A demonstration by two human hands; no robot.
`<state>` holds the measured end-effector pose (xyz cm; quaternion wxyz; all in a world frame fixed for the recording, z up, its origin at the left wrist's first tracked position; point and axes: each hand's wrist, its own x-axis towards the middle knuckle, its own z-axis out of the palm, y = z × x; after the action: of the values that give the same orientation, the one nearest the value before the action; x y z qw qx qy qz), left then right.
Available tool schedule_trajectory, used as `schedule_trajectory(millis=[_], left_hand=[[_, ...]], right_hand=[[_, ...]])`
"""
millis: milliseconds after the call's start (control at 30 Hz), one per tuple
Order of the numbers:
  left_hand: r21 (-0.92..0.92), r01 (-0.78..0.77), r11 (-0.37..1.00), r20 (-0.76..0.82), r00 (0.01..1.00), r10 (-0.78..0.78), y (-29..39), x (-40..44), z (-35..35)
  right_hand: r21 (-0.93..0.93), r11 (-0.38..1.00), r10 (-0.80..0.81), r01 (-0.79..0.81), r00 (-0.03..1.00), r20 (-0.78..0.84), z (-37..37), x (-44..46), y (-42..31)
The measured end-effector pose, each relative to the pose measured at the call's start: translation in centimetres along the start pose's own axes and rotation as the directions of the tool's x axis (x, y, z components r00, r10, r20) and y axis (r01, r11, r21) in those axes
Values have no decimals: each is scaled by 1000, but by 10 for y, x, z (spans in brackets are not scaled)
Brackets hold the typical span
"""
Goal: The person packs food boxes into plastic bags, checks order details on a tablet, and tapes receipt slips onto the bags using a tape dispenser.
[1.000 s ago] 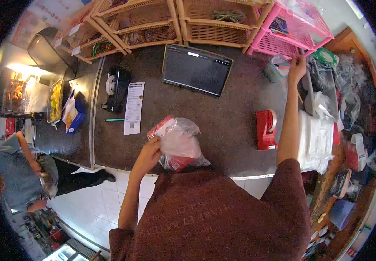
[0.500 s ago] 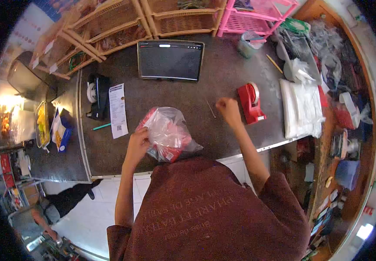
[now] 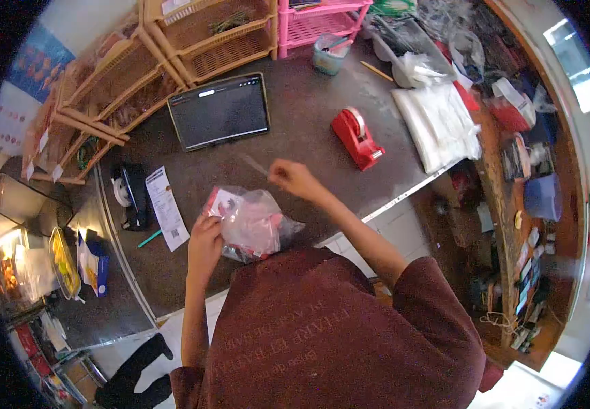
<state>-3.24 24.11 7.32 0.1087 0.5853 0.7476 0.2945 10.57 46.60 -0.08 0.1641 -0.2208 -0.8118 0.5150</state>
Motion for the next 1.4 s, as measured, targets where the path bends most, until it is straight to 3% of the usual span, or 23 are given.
schedule_trajectory(millis=[100,200,233,300,333,400,433,533,567,667,800,867,933,1033,1133,1233,1333,1400], left_hand=[[94,-48,994,33,998,45,6,2,-7],[205,-51,977,9,999,50,20,4,-18],[211,-42,977,-7,999,45,17,4,-19],[230,-55,972,-99,992,80,9,4,-15],[103,1,995,-78,997,7,-1,-1,-10],[-150,120,981,-16,992,-124,-28,-12,7],[-186,155,970,-58,984,-168,-37,-12,14],[-310,425,850,-46,887,-460,-34,-15,15],[-504,482,717,11,833,-553,-30,-15,14],[-854,379,355,59,750,-659,-41,-12,38],[-681,447,580,-71,749,-659,-58,-23,44],[-521,263,812,-211,882,-421,-50,-31,39],[-403,209,891,-227,920,-318,-31,-34,29],[-338,398,853,-88,889,-449,-24,-40,29],[-429,347,834,-196,866,-461,-25,-44,36],[-148,76,986,-437,889,-134,-16,-37,30],[-378,102,920,-397,880,-261,-19,-31,43],[-477,260,839,-298,851,-433,-10,-29,44]], right_hand=[[296,947,-193,125,958,212,34,12,-52],[291,879,-461,379,832,309,53,16,-70],[231,934,-350,272,827,441,53,15,-73],[275,875,-480,399,791,380,64,15,-59],[294,839,-540,458,767,347,68,15,-53],[275,888,-450,370,822,348,72,11,-43],[265,908,-403,324,846,348,72,9,-43],[7,895,-442,447,882,166,74,-6,-50],[-50,942,-319,331,934,162,78,-17,-55],[-209,725,-652,656,752,98,81,-31,-59],[-236,727,-629,645,763,148,92,-21,-50],[-226,779,-567,585,811,147,89,-21,-54],[-194,820,-516,539,842,159,90,-20,-53],[-202,830,-491,520,853,180,92,-19,-53],[-183,856,-448,484,870,205,91,-17,-57],[-149,853,-474,501,861,183,89,-16,-61],[-114,875,-449,471,877,172,88,-14,-60],[-73,912,-380,403,899,218,84,-11,-61]])
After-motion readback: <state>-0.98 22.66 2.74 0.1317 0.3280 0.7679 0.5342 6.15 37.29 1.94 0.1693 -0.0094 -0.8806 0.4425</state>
